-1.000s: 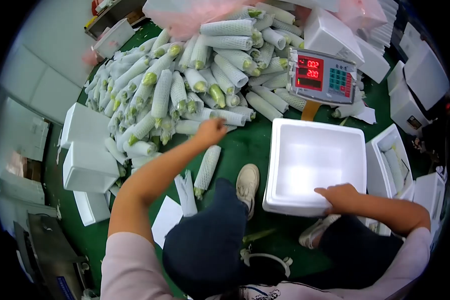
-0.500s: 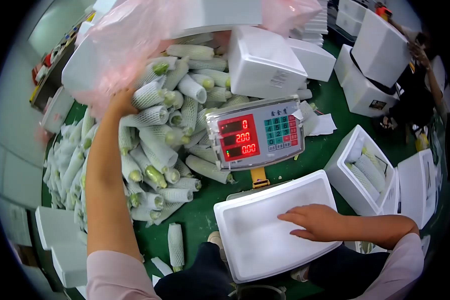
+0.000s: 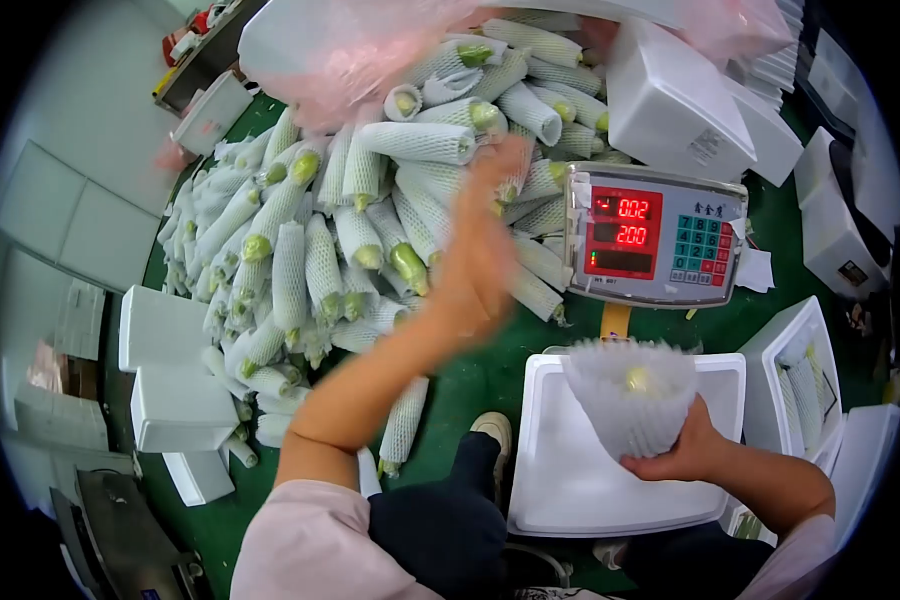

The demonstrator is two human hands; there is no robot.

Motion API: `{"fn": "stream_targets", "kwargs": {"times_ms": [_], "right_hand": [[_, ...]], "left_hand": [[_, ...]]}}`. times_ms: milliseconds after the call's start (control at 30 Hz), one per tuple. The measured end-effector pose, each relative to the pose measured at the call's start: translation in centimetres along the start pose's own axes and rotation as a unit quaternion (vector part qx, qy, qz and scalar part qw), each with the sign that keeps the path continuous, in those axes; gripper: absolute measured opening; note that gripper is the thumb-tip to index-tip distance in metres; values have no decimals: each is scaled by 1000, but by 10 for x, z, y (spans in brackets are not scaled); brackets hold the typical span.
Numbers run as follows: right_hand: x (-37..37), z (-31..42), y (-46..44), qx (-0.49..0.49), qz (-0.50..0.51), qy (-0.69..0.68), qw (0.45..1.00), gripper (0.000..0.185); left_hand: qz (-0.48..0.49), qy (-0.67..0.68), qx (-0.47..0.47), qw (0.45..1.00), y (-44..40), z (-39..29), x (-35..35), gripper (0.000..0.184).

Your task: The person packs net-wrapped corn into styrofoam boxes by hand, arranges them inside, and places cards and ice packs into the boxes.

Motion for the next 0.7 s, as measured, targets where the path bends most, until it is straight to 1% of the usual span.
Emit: {"fn": "stream_targets", "kwargs": {"times_ms": [33,67,100,133,167,200,233,267,300,400,433,467,500,533,567,600,667,700], "right_hand": [[-5,-9,2,14,54,62,997,82],[-13,-21,4,28,108,126,986,80],[-17,-33,7,47,162,188,968,78],[-17,-47,10,58,197,260,944,78],[-14,-63,14,70,231,325,914,78],[-7,-79,18,79,267,385,880,79],[2,-88,18,46,279,387,878,74],[9,-99,18,30,275,409,870,74],[17,-109,22,12,269,431,861,73],[20,-139,33,-10,234,495,837,71],[15,-139,31,-6,231,509,829,71],[9,-140,34,8,231,519,823,72],[4,-140,38,17,205,497,843,72],[-2,-141,42,31,184,474,860,72],[-4,-129,43,32,175,463,868,72],[-9,-118,39,22,158,459,874,72],[-16,-128,40,-43,99,505,857,74],[-17,-136,40,-81,67,526,844,75]], "left_hand": [[-14,5,-58,998,-28,37,-31,74],[37,-267,16,963,-50,83,-50,77],[120,-496,18,860,-56,132,-61,83],[188,-528,42,827,-62,204,-75,94],[273,-534,26,800,-72,232,-82,99],[245,-493,27,834,-78,229,-82,81],[231,-476,51,847,-85,238,-80,75],[212,-462,73,858,-91,236,-81,68],[176,-453,110,867,-90,232,-80,56],[48,-413,16,909,-73,196,-89,57],[-32,-313,49,948,-63,185,-94,56],[-107,-199,71,971,-48,175,-99,56],[-90,-114,-83,986,-30,155,-103,57],[-67,-32,-246,966,-7,124,-103,60],[-70,110,-290,948,14,85,-89,63],[-83,248,-319,911,30,47,-70,67],[62,318,-330,887,62,-10,-39,79],[105,341,-371,857,79,-31,-23,81]]}}
Point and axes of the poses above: each hand's wrist, its own y-axis away from the middle knuckle, its own x-axis out of the palm, z = x × y, the point moved 2 cm from there along -y, towards the middle knuckle, and after that the axes turned 7 degrees about -z, right-handed, at the moved point
